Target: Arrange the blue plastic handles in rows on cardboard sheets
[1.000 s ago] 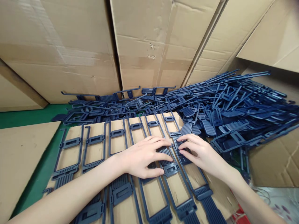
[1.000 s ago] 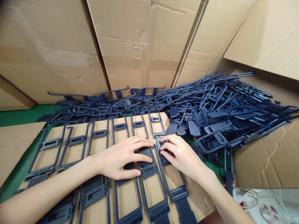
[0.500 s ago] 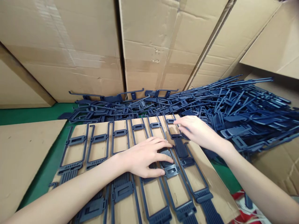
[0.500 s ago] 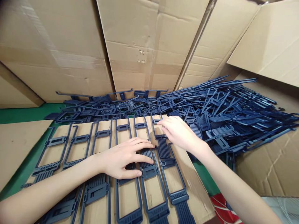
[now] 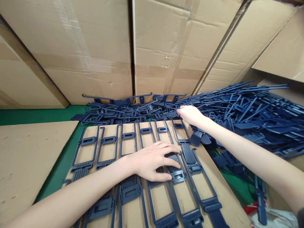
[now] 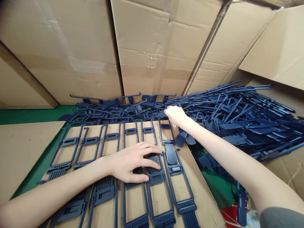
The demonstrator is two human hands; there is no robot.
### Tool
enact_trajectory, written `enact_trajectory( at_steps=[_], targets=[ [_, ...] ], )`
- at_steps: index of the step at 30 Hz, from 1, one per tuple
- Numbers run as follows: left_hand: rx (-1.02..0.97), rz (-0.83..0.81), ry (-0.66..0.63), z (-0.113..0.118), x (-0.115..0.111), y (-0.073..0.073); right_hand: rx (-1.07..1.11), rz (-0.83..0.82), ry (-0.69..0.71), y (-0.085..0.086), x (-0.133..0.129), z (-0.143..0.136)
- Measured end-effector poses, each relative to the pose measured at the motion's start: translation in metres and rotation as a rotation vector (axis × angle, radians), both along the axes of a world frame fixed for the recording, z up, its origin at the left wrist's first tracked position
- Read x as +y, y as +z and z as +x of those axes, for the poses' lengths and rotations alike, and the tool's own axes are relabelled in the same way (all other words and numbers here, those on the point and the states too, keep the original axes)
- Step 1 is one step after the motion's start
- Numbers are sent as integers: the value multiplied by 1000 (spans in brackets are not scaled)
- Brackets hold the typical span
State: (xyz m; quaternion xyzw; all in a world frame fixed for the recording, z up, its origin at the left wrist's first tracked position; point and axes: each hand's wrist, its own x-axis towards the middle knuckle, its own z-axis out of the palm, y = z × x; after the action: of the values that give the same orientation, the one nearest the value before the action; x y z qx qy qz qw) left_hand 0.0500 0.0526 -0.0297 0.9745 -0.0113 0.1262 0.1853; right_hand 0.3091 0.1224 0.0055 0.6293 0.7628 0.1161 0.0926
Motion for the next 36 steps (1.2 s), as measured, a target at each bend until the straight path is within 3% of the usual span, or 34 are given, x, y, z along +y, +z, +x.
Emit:
enact_trajectory(
  at_steps=[9, 16, 36],
  targets=[
    [2, 9, -4, 0, 0, -1, 13, 74, -81, -6, -9, -5],
    [-10, 8, -8, 0, -1, -2, 93, 26, -136, -15, -22, -9],
    [-59, -22, -10, 1, -1, -4, 412, 37, -168, -22, -17, -2]
  ],
)
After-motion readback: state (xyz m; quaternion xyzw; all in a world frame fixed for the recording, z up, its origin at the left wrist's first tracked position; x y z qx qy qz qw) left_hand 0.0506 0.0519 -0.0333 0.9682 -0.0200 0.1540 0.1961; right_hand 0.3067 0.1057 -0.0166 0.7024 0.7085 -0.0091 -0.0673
